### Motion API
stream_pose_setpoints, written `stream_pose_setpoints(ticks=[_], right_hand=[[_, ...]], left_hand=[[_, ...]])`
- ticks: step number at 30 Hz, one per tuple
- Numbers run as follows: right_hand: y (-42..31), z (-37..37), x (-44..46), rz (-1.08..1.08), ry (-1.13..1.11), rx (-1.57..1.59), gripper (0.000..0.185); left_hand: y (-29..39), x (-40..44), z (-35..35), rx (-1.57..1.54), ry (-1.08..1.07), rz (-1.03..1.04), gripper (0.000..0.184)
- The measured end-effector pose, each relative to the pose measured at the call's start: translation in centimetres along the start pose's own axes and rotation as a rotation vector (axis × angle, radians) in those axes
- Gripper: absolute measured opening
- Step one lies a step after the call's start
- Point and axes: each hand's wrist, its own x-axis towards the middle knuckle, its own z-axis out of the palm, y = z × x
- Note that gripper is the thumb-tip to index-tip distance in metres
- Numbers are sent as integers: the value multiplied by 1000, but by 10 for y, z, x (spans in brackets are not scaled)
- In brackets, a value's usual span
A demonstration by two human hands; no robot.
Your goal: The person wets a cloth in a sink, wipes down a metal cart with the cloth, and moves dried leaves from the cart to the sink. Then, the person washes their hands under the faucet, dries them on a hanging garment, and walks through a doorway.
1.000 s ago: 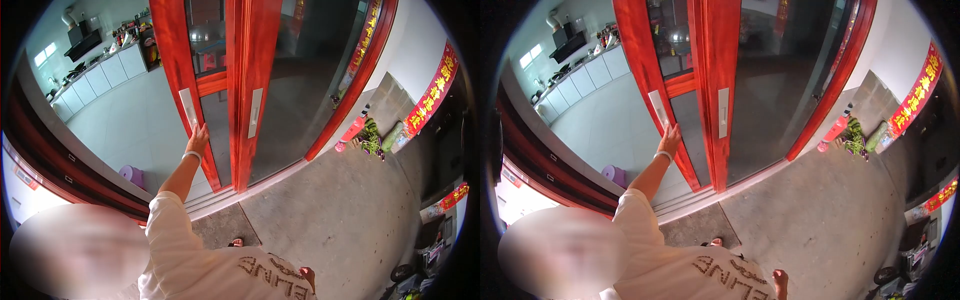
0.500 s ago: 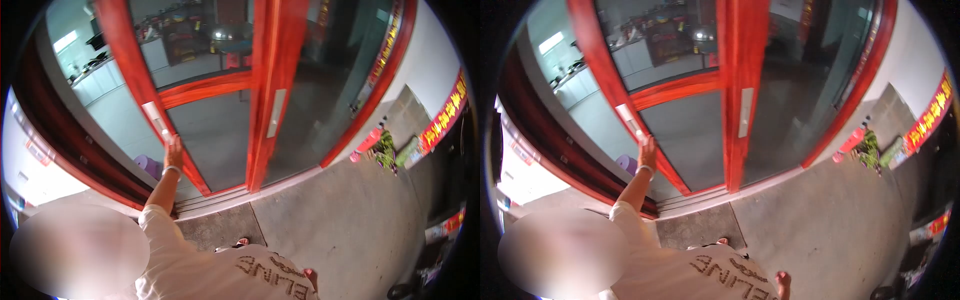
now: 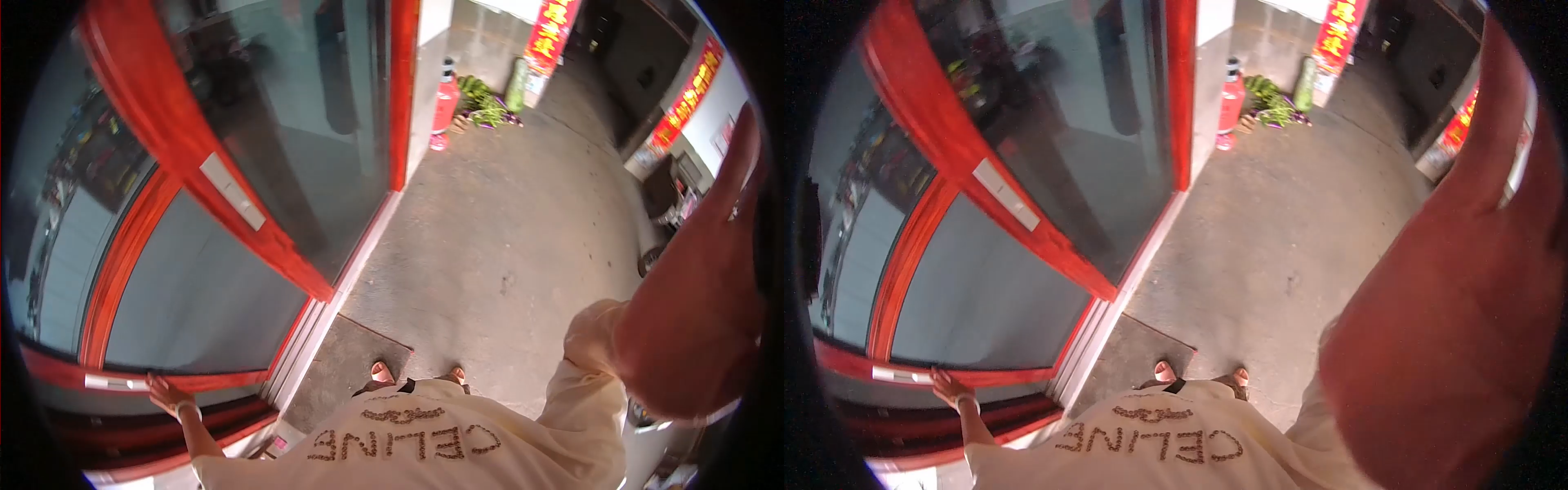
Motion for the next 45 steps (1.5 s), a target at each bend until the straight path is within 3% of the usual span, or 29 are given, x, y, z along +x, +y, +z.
stream_pose_setpoints(ticks=[3, 5, 6, 10, 11, 13, 14, 15, 19, 22, 24, 25, 26, 28, 30, 31, 32, 33, 35, 38, 40, 42, 44, 45], right_hand=[[7, 2, -4, 5, -1, -29, 61], [6, -1, -7, 3, 6, -65, 61], [3, -6, -8, -4, 11, -82, 61], [-15, -24, -9, -17, 31, -134, 61], [-19, -28, -10, -20, 31, -146, 61], [-31, -37, -11, -27, 34, -158, 61], [-34, -38, -12, -28, 30, -170, 61], [-43, -48, -11, -36, 33, -176, 61], [-84, -80, -4, -54, 40, -224, 62], [-125, -117, -1, -68, 59, -277, 62], [-157, -143, 2, -80, 72, -319, 62], [-173, -156, 3, -78, 79, -344, 62], [-190, -169, 3, -80, 83, -368, 62], [-226, -196, 5, -88, 92, -415, 62], [-263, -222, 5, -97, 101, -468, 62], [-282, -234, 5, -101, 101, -494, 62], [-301, -246, 6, -106, 102, -525, 62], [-321, -257, 5, -113, 106, -554, 62], [-362, -277, 5, -124, 116, -618, 62], [-420, -301, 3, -146, 137, -722, 62], [-454, -315, 3, -159, 155, -786, 62], [-483, -331, 3, -181, 178, -854, 62], [-509, -348, 3, -193, 195, -914, 62], [-521, -356, 4, -202, 210, -946, 62]], left_hand=[[-8, 47, 50, -44, -2, -19, 96], [-14, 39, 44, 58, -57, -22, 95], [-16, 37, 47, 136, -32, -65, 72], [-25, 54, 69, 204, -97, -109, 84], [-29, 46, 57, 195, -144, -103, 78], [-41, 116, 123, 382, -160, -114, 74], [-42, 136, 125, 270, -219, -75, 75], [-44, 144, 114, 530, -297, 238, 69], [-1, 130, 100, 292, -111, 236, 47], [72, 105, 106, -54, 93, 578, 33], [144, 64, 108, -307, 221, 951, 28], [174, 20, 107, -720, -70, 881, 30], [193, -50, 80, -833, -182, 1039, 32], [255, -147, 77, -775, -196, 1202, 34], [315, -235, 88, -735, -340, 1382, 46], [335, -283, 89, -794, -485, 1540, 47], [334, -343, 74, -754, -590, 1557, 47], [352, -382, 82, -705, -613, 1667, 45], [375, -463, 77, -354, -147, 2181, 43], [340, -580, 26, -264, -333, 2107, 41], [363, -606, 37, -272, -361, 2195, 35], [420, -612, 70, 4, -146, 2308, 35], [470, -610, 89, 367, 241, 2494, 35], [469, -625, 77, 534, 153, 2318, 35]])
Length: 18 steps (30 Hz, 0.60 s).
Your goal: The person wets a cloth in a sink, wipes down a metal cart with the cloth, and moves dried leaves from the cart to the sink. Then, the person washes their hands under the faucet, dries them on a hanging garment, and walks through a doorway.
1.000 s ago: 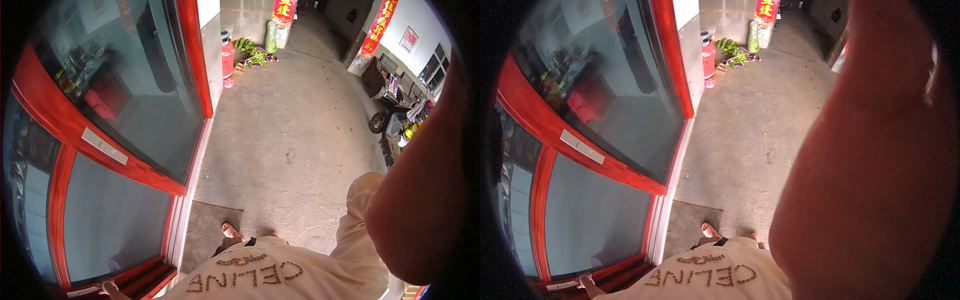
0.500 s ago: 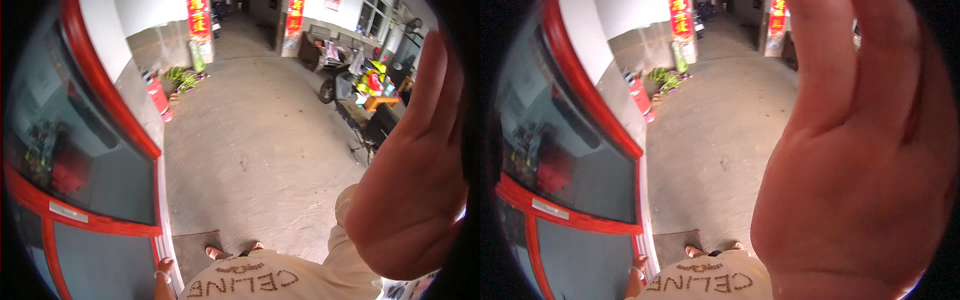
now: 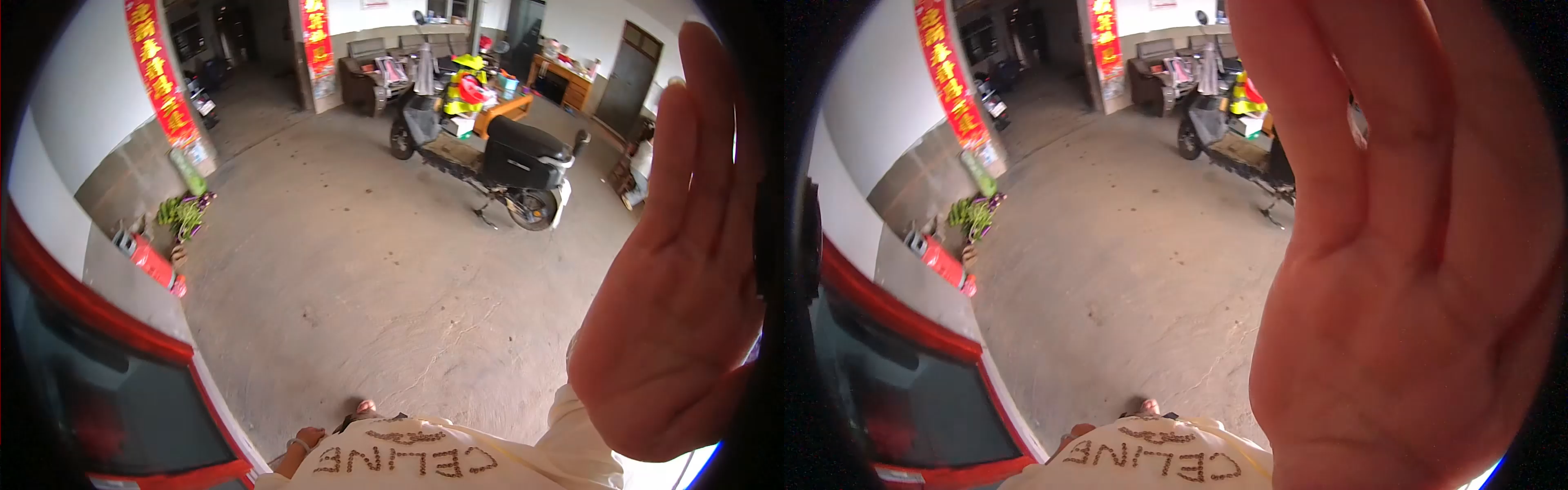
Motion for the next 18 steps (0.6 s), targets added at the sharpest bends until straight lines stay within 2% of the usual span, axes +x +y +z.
stream_pose_setpoints(ticks=[3, 6, 9, 12, 14, 16, 18], right_hand=[[11, -39, 12, -12, 25, -86, 62], [30, -77, 22, -22, 41, -163, 62], [54, -113, 43, -35, 56, -231, 62], [71, -156, 62, -52, 68, -301, 62], [77, -191, 73, -62, 96, -370, 62], [81, -228, 83, -70, 123, -437, 62], [76, -272, 92, -87, 145, -501, 63]], left_hand=[[4, 11, -59, 261, -46, 195, 39], [8, 77, -78, -256, -224, -354, 38], [38, 118, -152, -4, -168, -53, 39], [64, 221, -197, 425, -215, 97, 35], [106, 282, -230, -153, 6, -243, 36], [169, 341, -282, -112, 14, -245, 37], [247, 390, -330, -9, 155, -68, 37]])
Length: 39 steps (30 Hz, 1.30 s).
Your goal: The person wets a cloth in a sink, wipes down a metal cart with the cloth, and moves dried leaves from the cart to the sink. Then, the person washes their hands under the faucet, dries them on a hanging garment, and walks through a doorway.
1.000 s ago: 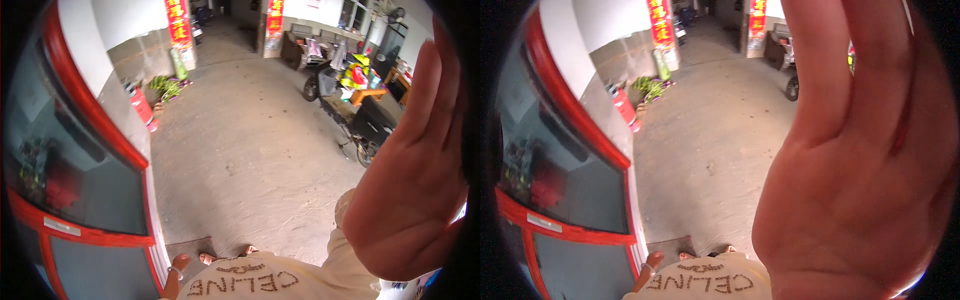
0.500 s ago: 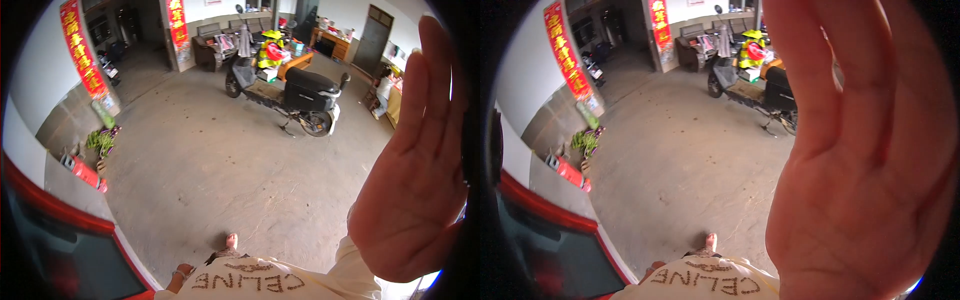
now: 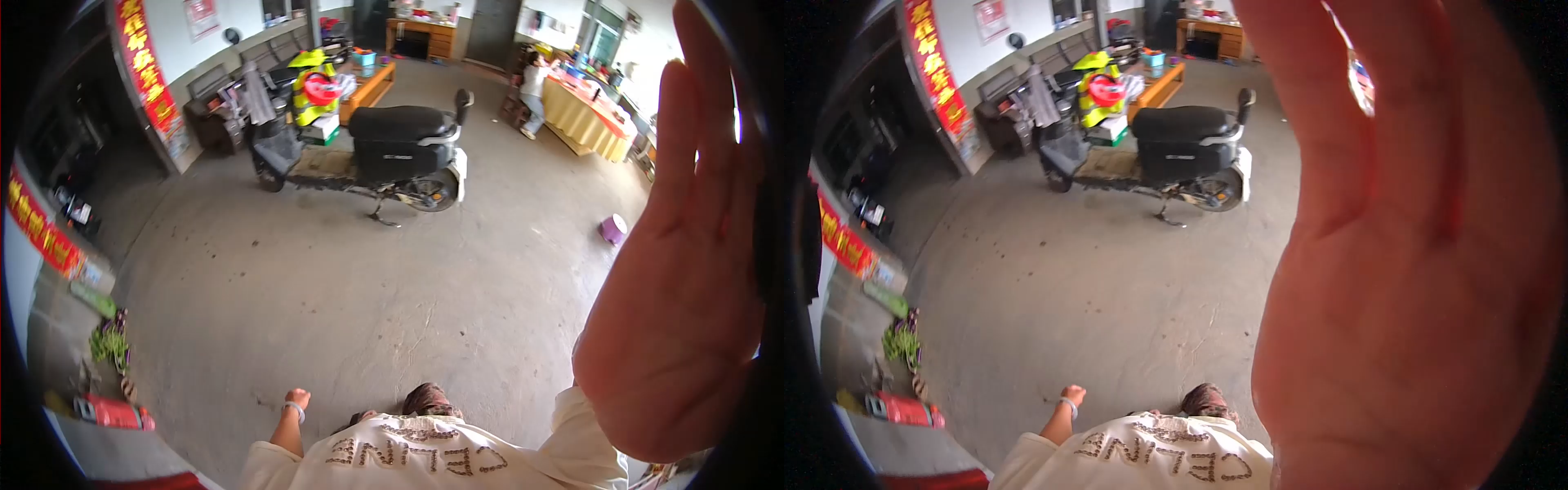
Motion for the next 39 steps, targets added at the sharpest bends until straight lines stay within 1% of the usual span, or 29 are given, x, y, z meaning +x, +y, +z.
stream_pose_setpoints(ticks=[2, 5, 8, 9, 11, 14, 17, 20, 21, 23, 24, 27, 30, 33, 34, 37, 39], right_hand=[[19, -40, 11, -16, 15, -46, 63], [52, -108, 30, -31, 28, -89, 63], [92, -190, 58, -50, 41, -105, 63], [105, -217, 71, -51, 41, -100, 63], [136, -266, 96, -47, 43, -96, 63], [187, -327, 133, -21, 20, -85, 63], [246, -378, 162, 23, 2, -59, 63], [309, -435, 193, 59, -11, -38, 63], [332, -453, 202, 71, -14, -37, 63], [381, -482, 213, 83, -22, -40, 63], [401, -502, 226, 82, -10, -46, 63], [461, -551, 261, 98, -5, -74, 63], [506, -608, 299, 93, 21, -113, 64], [540, -678, 333, 78, 45, -174, 64], [554, -703, 341, 77, 55, -185, 64], [604, -784, 364, 66, 54, -197, 64], [639, -847, 381, 65, 45, -182, 64]], left_hand=[[66, 68, -18, -130, -90, -1, 36], [181, 118, -29, -243, -29, 110, 34], [288, 145, -34, -109, -14, 229, 34], [316, 152, -31, -87, -40, 241, 34], [358, 171, -19, -85, -155, 196, 35], [404, 191, -11, -1, -281, 220, 36], [444, 212, -11, 72, -316, 118, 36], [485, 255, -16, 263, -392, 201, 33], [498, 276, -18, 365, -410, 295, 33], [515, 337, 4, 569, -445, 492, 32], [531, 366, 13, 479, -449, 339, 32], [634, 417, -18, 672, -426, 564, 37], [745, 475, -40, 119, -439, 83, 34], [845, 511, -48, -317, -326, 6, 27], [879, 521, -54, -379, -326, 3, 20], [948, 556, -44, -467, -336, 5, 19], [974, 576, -20, -412, -330, -14, 21]])
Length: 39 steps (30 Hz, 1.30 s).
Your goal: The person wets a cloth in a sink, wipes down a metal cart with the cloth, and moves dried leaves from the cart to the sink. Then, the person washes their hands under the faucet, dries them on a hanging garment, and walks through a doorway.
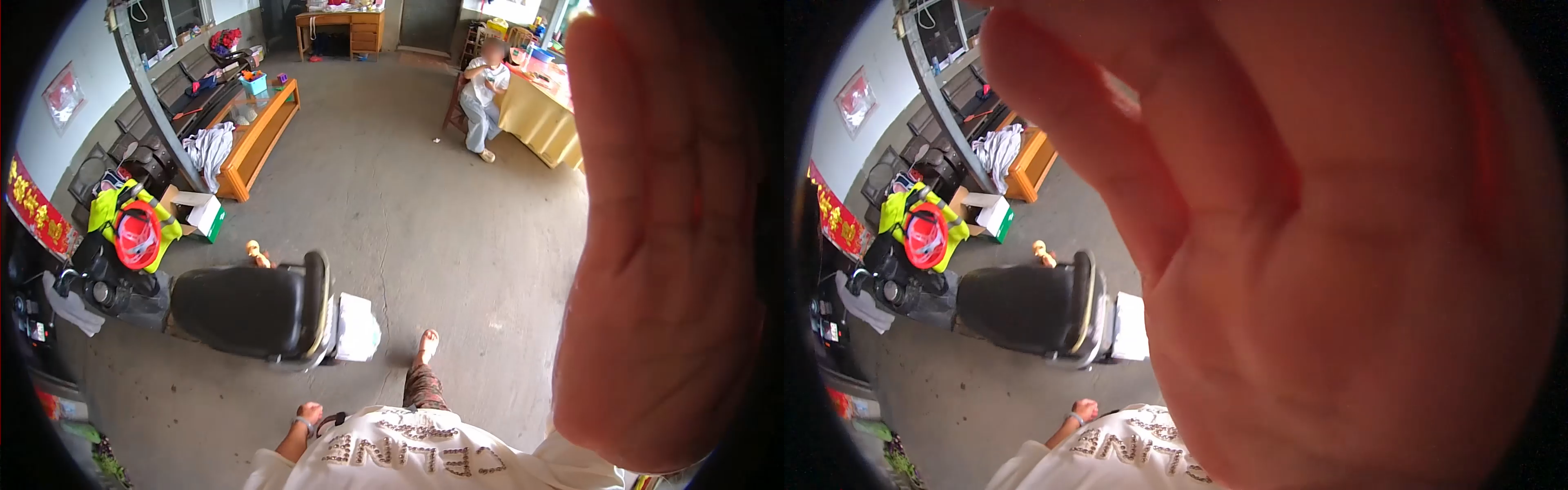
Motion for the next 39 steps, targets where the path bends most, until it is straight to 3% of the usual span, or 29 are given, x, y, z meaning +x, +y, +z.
stream_pose_setpoints(ticks=[2, 4, 5, 6, 8, 10, 13, 21, 27, 28, 29, 30, 31, 35, 39], right_hand=[[50, -59, 25, 0, -13, 28, 64], [100, -119, 57, 14, -11, 56, 64], [126, -147, 75, 29, -6, 64, 64], [151, -175, 92, 44, -11, 74, 64], [200, -220, 125, 67, -23, 103, 64], [245, -253, 152, 86, -36, 138, 64], [312, -295, 190, 101, -60, 180, 64], [515, -364, 287, 112, -116, 230, 65], [669, -406, 397, 75, -111, 239, 65], [689, -413, 418, 69, -104, 243, 65], [713, -420, 435, 62, -101, 248, 65], [735, -425, 454, 55, -102, 248, 65], [761, -431, 472, 52, -106, 254, 65], [888, -453, 534, 44, -128, 329, 65], [1038, -479, 599, 42, -163, 435, 66]], left_hand=[[44, 9, 18, 471, -103, -26, 24], [14, 56, 62, 1009, -184, 384, 24], [44, 55, 76, 1250, -142, 611, 24], [58, 57, 85, 986, -219, 330, 24], [128, 53, 105, 492, -100, -30, 25], [189, 54, 121, 189, 6, -160, 26], [257, 71, 141, 57, 54, -204, 27], [407, 224, 156, 356, -88, -151, 30], [589, 432, 64, 1003, -236, 206, 33], [646, 464, 29, 820, -113, 140, 36], [713, 490, 4, 617, 139, 44, 38], [769, 520, -22, 585, 341, 155, 35], [851, 531, -53, 397, 394, 129, 32], [1086, 607, -140, 173, 432, 336, 34], [1210, 690, -186, 179, 384, 419, 34]])
